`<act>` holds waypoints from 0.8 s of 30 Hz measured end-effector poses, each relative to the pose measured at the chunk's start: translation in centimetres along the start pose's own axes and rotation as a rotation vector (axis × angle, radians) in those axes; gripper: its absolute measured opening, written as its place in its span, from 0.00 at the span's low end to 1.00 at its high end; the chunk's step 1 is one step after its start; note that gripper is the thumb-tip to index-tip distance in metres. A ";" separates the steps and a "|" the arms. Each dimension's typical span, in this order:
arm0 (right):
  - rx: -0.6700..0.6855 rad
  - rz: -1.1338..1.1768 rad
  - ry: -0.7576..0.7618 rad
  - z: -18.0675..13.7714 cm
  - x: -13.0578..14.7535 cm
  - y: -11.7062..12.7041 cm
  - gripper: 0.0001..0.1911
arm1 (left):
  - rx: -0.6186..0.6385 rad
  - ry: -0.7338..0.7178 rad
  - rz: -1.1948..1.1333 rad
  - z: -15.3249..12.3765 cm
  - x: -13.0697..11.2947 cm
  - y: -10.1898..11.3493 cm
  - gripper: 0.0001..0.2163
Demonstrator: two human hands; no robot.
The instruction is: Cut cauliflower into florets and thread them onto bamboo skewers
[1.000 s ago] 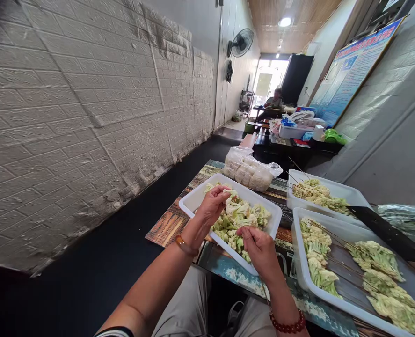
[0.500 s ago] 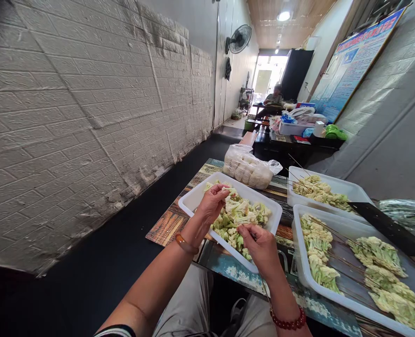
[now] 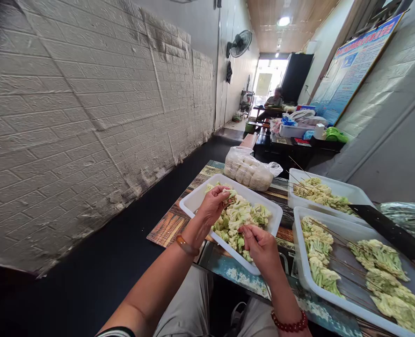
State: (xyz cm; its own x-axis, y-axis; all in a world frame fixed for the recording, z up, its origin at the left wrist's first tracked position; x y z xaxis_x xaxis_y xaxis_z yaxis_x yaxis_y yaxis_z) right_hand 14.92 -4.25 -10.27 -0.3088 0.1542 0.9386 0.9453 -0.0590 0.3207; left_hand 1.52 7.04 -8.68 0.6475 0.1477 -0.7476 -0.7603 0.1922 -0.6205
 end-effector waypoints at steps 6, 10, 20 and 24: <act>-0.050 -0.001 -0.021 0.3 -0.8 0.2 0.23 | -0.021 -0.013 -0.018 -0.1 -0.2 0.1 0.15; -0.073 -0.019 -0.033 0.2 -0.5 0.2 0.24 | -0.004 -0.025 -0.005 -0.1 -0.1 0.2 0.14; -0.097 -0.065 -0.050 0.1 0.2 0.2 0.24 | -0.006 -0.049 0.007 0.0 0.0 0.5 0.12; -0.099 -0.043 -0.063 0.1 -0.1 0.2 0.24 | -0.009 -0.056 -0.011 0.0 -0.1 0.5 0.12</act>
State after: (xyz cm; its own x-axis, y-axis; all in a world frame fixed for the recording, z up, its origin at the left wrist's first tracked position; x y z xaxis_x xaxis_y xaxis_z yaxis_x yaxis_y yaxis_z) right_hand 15.20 -4.17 -10.31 -0.3389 0.2203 0.9147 0.9154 -0.1475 0.3747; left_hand 1.10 7.09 -8.95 0.6577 0.2000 -0.7263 -0.7533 0.1859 -0.6309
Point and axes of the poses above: each hand's wrist, its own z-axis towards the middle knuckle, its own y-axis out of the back of the hand, x = y × z, the point moved 7 cm from there along z, towards the middle knuckle, and after that the axes turned 15 degrees about -y, right-handed, at the moved point
